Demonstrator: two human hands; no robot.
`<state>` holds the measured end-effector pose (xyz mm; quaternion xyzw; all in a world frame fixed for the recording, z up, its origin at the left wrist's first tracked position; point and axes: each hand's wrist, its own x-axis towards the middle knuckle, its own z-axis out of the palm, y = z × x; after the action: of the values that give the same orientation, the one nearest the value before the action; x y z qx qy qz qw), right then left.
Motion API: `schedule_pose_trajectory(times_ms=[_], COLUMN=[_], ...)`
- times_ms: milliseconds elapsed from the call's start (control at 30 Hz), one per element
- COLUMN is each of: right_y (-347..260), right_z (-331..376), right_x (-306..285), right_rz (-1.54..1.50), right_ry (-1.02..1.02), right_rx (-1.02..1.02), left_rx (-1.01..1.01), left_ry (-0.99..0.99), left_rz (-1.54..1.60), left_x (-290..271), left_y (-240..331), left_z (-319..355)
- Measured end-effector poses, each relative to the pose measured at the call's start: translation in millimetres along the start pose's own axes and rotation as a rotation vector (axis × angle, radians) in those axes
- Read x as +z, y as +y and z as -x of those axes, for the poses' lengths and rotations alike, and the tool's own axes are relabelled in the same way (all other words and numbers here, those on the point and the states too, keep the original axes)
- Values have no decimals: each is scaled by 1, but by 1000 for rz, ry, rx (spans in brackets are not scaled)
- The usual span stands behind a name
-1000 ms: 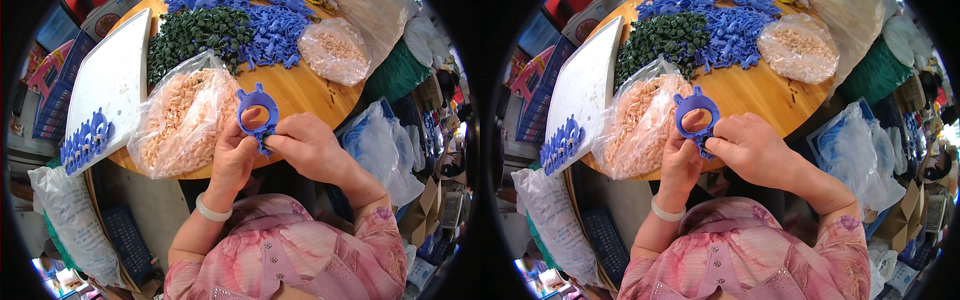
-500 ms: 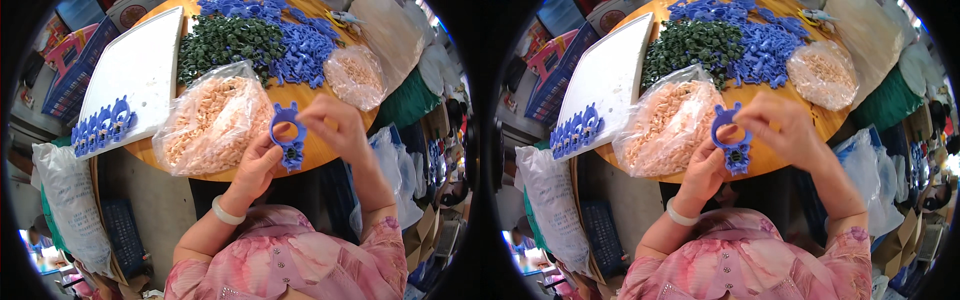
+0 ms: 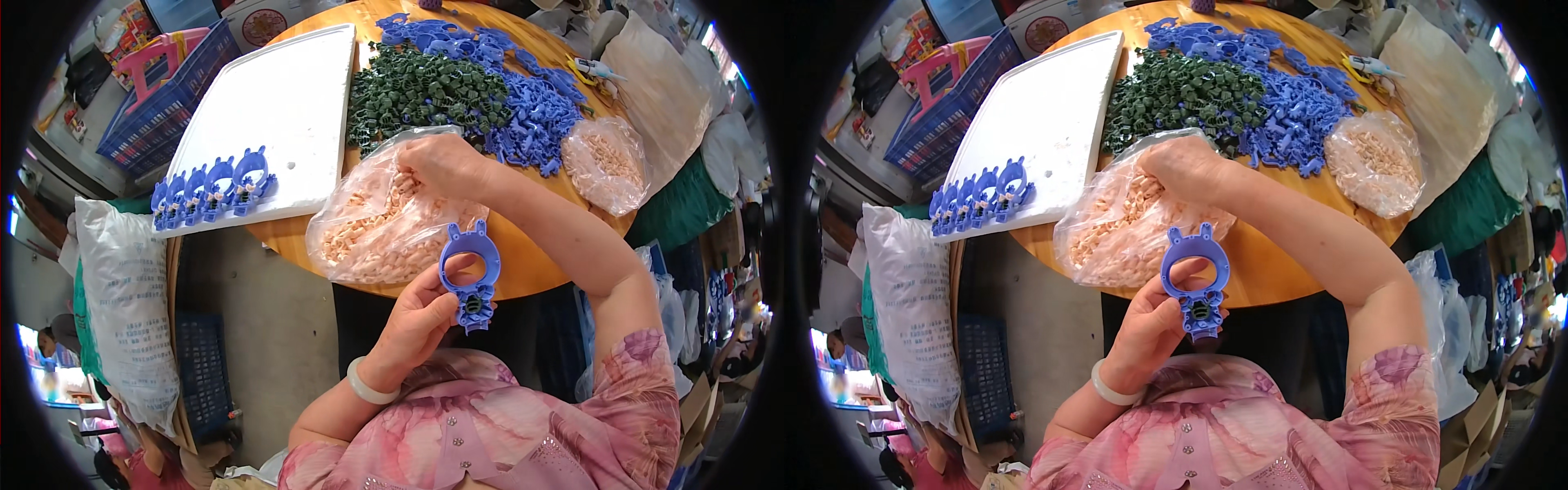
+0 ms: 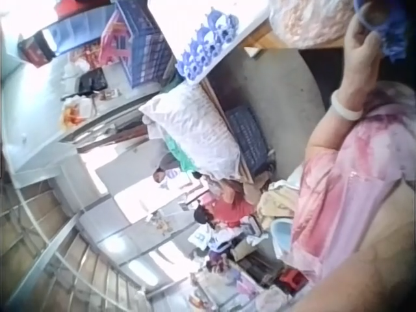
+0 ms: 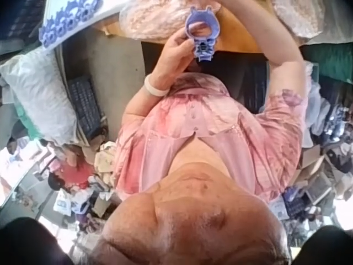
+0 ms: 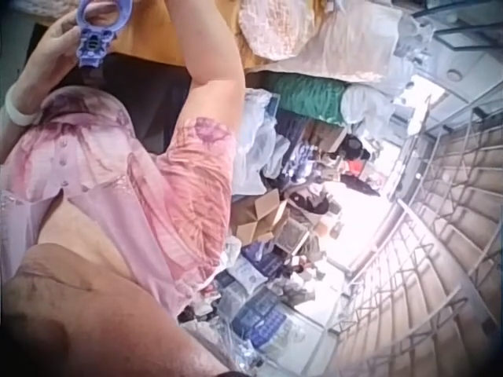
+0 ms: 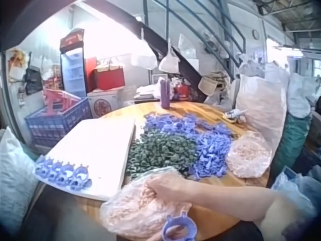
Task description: Assembling small plastic components into a toy frame by hand at a workbench.
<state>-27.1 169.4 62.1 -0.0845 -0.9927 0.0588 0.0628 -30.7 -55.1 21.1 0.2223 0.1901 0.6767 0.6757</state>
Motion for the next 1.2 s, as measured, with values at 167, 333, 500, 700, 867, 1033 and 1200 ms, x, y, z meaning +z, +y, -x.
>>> schedule_pose_trajectory(times_ms=[167, 333, 500, 700, 867, 1033, 1200], right_y=[9, 7, 4, 12, -5, -38, -56], right_z=[15, 33, 77, 128, 163, 180, 180], right_x=[-9, -17, -38, -32, -45, -43, -34], right_rz=[-568, -1148, -1495, -1335, -1138, -719, -638], right_ry=[165, 191, 152, 261, 464, 480, 415], right_rx=[49, 158, 399, 497, 488, 215, 158], left_rx=[26, 15, -4, -7, 44, 121, 154], left_ry=[35, 9, 13, 27, 44, 2, 29], left_rz=[-41, -12, -21, -53, -75, -79, -146], left_x=[-6, -9, -11, -4, -2, -4, -5], left_y=[4, 0, -8, -12, -19, -29, -32], left_z=[3, -6, -13, -30, -47, -54, -54])
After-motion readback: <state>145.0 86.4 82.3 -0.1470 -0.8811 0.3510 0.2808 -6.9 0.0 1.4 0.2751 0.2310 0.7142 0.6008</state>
